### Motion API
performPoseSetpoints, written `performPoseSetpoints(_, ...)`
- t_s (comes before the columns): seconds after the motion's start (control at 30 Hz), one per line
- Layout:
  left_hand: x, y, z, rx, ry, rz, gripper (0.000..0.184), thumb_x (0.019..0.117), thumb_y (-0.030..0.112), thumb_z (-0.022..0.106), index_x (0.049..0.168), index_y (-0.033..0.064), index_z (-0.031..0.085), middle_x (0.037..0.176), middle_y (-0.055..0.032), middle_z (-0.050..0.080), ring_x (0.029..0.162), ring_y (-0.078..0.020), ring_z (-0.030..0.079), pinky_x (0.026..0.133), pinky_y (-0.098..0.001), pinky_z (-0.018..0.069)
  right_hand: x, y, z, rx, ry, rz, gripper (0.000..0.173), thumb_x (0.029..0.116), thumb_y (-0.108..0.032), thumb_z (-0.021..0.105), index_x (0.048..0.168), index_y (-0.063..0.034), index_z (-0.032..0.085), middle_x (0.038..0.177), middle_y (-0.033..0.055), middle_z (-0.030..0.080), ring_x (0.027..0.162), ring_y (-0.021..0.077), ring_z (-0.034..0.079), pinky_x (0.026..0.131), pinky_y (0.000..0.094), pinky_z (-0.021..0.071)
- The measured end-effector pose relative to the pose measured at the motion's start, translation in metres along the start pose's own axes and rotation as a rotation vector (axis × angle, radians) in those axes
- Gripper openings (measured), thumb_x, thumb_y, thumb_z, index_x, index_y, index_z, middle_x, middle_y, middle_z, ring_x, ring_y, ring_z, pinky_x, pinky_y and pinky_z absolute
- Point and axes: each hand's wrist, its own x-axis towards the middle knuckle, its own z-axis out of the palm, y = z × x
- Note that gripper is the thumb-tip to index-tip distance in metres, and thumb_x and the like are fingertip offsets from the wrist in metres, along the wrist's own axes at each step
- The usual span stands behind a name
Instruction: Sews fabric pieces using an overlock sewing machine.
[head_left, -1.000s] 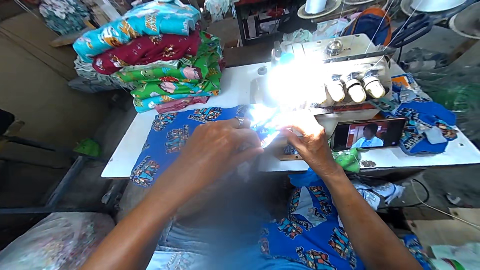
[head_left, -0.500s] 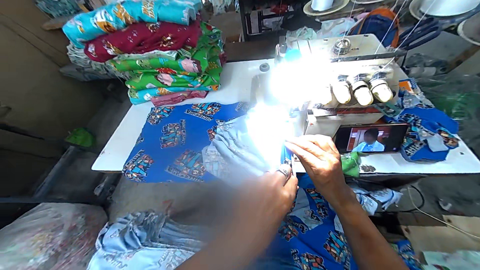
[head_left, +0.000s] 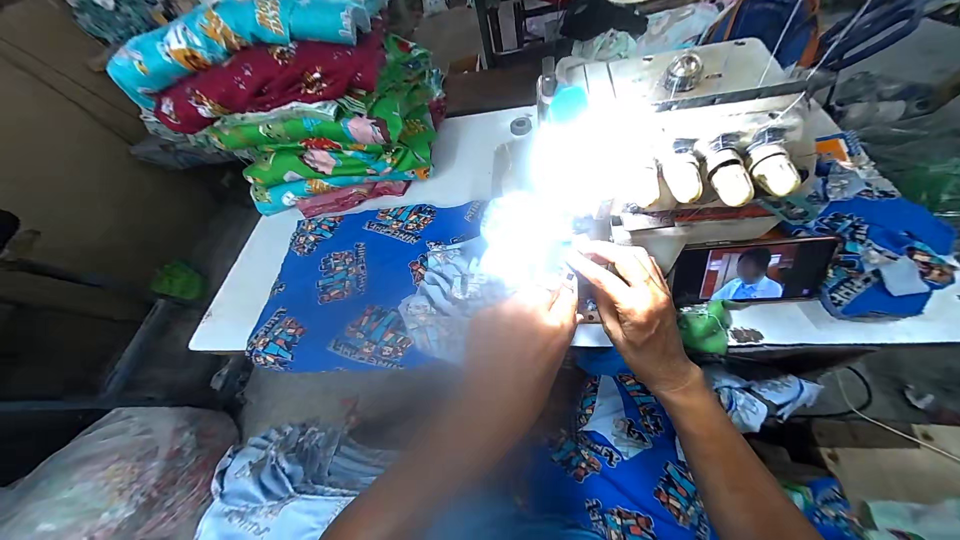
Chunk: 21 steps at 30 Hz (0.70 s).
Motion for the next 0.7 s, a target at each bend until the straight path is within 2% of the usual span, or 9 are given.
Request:
performPoseSetpoints(0.13, -0.005, -0.005, -0.009, -0.09, -0.06, 0.006, 0.022, 0.0955, 0.028, 0.064, 0.096, 0.0116, 0.078, 0.077, -0.0062, 0.063, 0.057, -0.0198, 0.059, 0.046, -0.0322, 0.0436, -0.017, 0.0, 0.0, 0.084, 0.055, 0.099, 0.027, 0.0988, -0.005, 0.061, 0.123, -0.0041, 0.073, 0.126, 0.014, 0.068, 0.117, 0.0257, 0.064, 0.1, 0.037, 0.0508)
performPoseSetpoints(0.2, -0.003, -0.016, -0.017, -0.199, -0.11, 0.009, 0.018, 0.093, 0.025, 0.067, 0.098, 0.0105, 0.077, 0.08, -0.0061, 0.065, 0.06, -0.0191, 0.062, 0.051, -0.0334, 0.0509, -0.024, -0.002, -0.002, 0.107, 0.07, 0.156, 0.025, 0.0995, -0.007, 0.061, 0.121, -0.0027, 0.072, 0.123, 0.0131, 0.069, 0.117, 0.0234, 0.064, 0.102, 0.035, 0.0504)
performPoseSetpoints(0.27, 0.004, -0.032, -0.031, -0.268, -0.145, 0.018, 0.016, 0.0927, 0.022, 0.067, 0.097, 0.0099, 0.076, 0.083, -0.0055, 0.067, 0.065, -0.0177, 0.063, 0.057, -0.0338, 0.0538, -0.029, -0.005, -0.003, 0.134, 0.062, 0.201, 0.024, 0.1002, -0.007, 0.06, 0.12, -0.0025, 0.072, 0.119, 0.0114, 0.071, 0.114, 0.0207, 0.065, 0.101, 0.0328, 0.051)
performPoseSetpoints(0.33, 0.012, -0.048, -0.046, -0.297, -0.163, 0.011, 0.015, 0.0937, 0.022, 0.065, 0.094, 0.0107, 0.076, 0.083, -0.0033, 0.063, 0.066, -0.0137, 0.06, 0.058, -0.0309, 0.0502, -0.032, -0.008, -0.005, 0.163, 0.045, 0.231, 0.021, 0.1, -0.008, 0.06, 0.115, -0.0028, 0.074, 0.113, 0.0095, 0.073, 0.109, 0.0178, 0.067, 0.098, 0.0303, 0.0521)
performPoseSetpoints(0.4, 0.021, -0.063, -0.054, -0.365, -0.173, -0.018, 0.016, 0.0941, 0.026, 0.067, 0.091, 0.0121, 0.074, 0.081, 0.0005, 0.062, 0.062, -0.0058, 0.056, 0.054, -0.0217, 0.0466, -0.034, -0.012, -0.005, 0.202, 0.007, 0.254, 0.02, 0.1004, -0.01, 0.06, 0.111, -0.0039, 0.075, 0.104, 0.0076, 0.074, 0.1, 0.0143, 0.069, 0.092, 0.0274, 0.0541)
performPoseSetpoints(0.47, 0.033, -0.076, -0.056, -0.436, -0.225, -0.086, 0.017, 0.0939, 0.029, 0.07, 0.09, 0.0127, 0.072, 0.081, 0.0025, 0.064, 0.061, -0.0013, 0.057, 0.054, -0.0179, 0.0482, -0.034, -0.017, -0.005, 0.245, -0.07, 0.264, 0.021, 0.102, -0.014, 0.059, 0.113, -0.0052, 0.075, 0.101, 0.0056, 0.073, 0.095, 0.0108, 0.069, 0.088, 0.0251, 0.0565)
performPoseSetpoints(0.57, 0.048, -0.091, -0.058, -0.541, -0.331, -0.167, 0.017, 0.0948, 0.028, 0.071, 0.091, 0.0122, 0.07, 0.075, 0.0038, 0.061, 0.058, -0.0015, 0.054, 0.053, -0.0197, 0.0459, -0.031, -0.027, -0.006, 0.324, -0.243, 0.301, 0.027, 0.1052, -0.022, 0.055, 0.117, -0.0067, 0.074, 0.1, 0.0058, 0.074, 0.084, 0.0097, 0.071, 0.078, 0.0244, 0.0589)
performPoseSetpoints(0.67, 0.066, -0.097, -0.066, -0.566, -0.405, -0.152, 0.016, 0.0954, 0.028, 0.071, 0.09, 0.0137, 0.069, 0.072, 0.0058, 0.058, 0.061, -0.0016, 0.051, 0.057, -0.0211, 0.0414, -0.007, -0.046, -0.011, 0.497, -0.673, 0.376, 0.038, 0.1073, -0.028, 0.051, 0.134, -0.0033, 0.062, 0.108, 0.0114, 0.072, 0.081, 0.0154, 0.071, 0.075, 0.0313, 0.06)
performPoseSetpoints(0.7, 0.073, -0.097, -0.068, -0.552, -0.412, -0.136, 0.016, 0.0954, 0.028, 0.071, 0.088, 0.0141, 0.068, 0.071, 0.0061, 0.057, 0.061, -0.0014, 0.05, 0.057, -0.0209, 0.0404, 0.004, -0.055, -0.007, 0.562, -0.757, 0.39, 0.041, 0.1069, -0.028, 0.053, 0.137, -0.0007, 0.057, 0.108, 0.0138, 0.072, 0.081, 0.0177, 0.071, 0.075, 0.0339, 0.0601)
